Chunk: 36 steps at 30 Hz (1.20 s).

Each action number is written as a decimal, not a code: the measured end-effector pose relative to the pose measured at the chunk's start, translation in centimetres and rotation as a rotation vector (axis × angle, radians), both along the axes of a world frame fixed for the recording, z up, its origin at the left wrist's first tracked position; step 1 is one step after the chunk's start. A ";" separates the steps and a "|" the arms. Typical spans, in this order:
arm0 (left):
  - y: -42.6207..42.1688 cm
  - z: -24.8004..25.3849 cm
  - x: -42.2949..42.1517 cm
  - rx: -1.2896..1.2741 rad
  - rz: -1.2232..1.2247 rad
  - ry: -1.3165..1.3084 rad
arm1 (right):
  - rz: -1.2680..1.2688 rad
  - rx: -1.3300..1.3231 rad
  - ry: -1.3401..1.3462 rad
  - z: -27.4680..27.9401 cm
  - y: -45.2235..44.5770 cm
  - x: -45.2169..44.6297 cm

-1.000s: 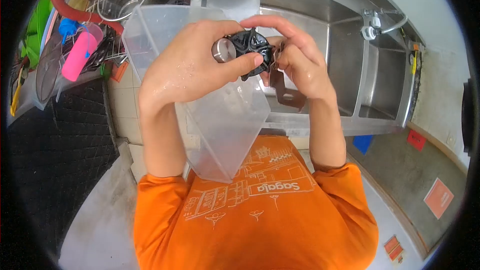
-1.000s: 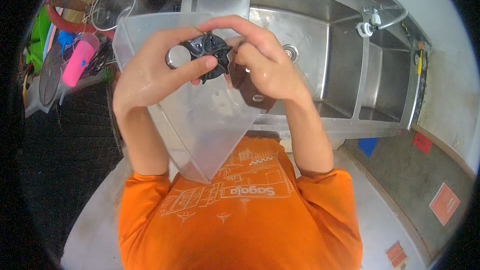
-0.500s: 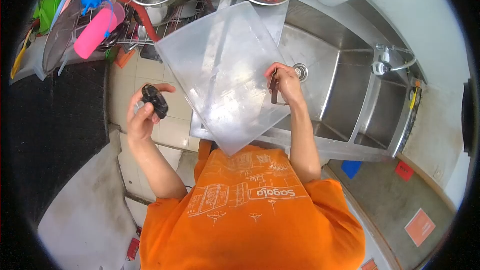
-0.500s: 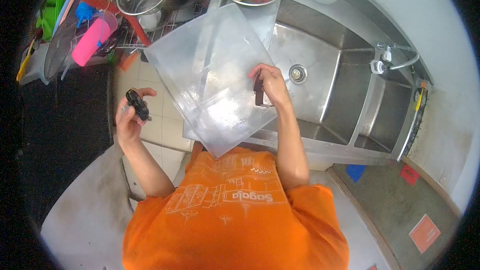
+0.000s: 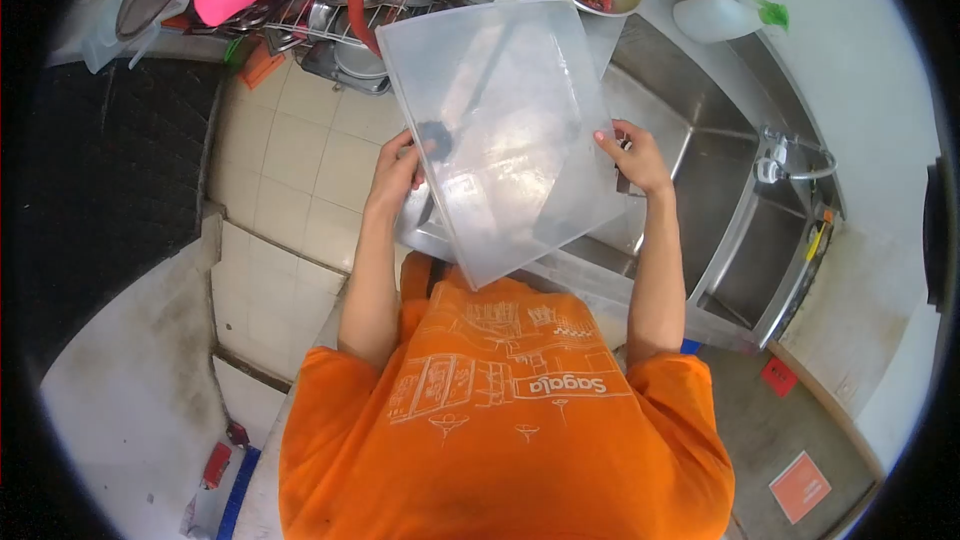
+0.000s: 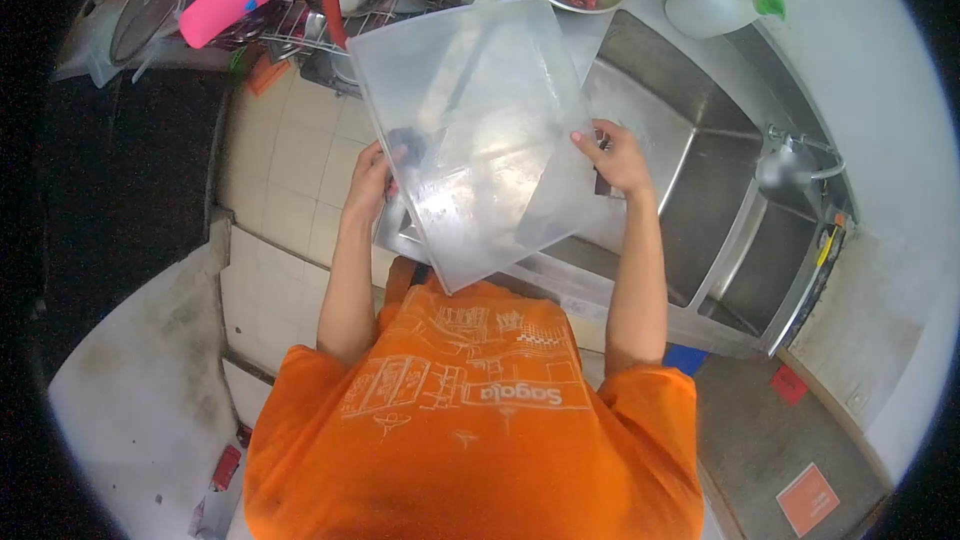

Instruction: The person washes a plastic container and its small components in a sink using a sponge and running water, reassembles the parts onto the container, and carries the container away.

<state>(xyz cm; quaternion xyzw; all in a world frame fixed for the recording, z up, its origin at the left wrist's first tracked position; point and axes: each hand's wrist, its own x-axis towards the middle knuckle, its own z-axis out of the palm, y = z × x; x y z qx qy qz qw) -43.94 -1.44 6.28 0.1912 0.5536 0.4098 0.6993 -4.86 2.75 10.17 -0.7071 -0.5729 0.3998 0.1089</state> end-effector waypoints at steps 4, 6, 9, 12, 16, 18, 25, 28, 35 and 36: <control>0.2 4.1 0.7 0.032 0.052 0.046 | 0.104 -0.059 0.045 0.3 1.0 1.0; 0.4 9.6 -0.7 0.128 -0.105 0.072 | 0.115 -0.172 0.107 0.4 1.5 1.0; 1.4 18.3 0.2 0.169 -0.251 0.273 | 0.100 -0.431 0.279 -1.4 2.0 0.8; 2.8 23.3 2.5 0.297 -0.381 0.312 | 0.236 -0.321 0.361 -4.6 2.5 -0.6; 3.4 23.2 6.6 0.647 -0.507 0.618 | 0.047 -0.215 0.454 2.3 3.0 -5.1; 3.7 24.2 7.5 0.542 -0.594 0.620 | 0.012 -0.161 0.430 6.2 2.7 -5.8; 3.5 20.5 8.4 0.230 -0.338 0.382 | -0.121 0.017 0.303 8.5 -0.7 -4.3; 4.0 20.0 8.9 0.212 -0.159 0.231 | -0.234 0.022 0.331 9.4 -1.2 -4.8; 2.0 17.2 4.8 0.182 -0.066 0.284 | -0.308 -0.034 0.499 8.8 -2.3 -2.4; 1.6 15.9 3.6 0.153 -0.128 0.314 | -0.305 -0.010 0.498 8.8 -2.6 -2.7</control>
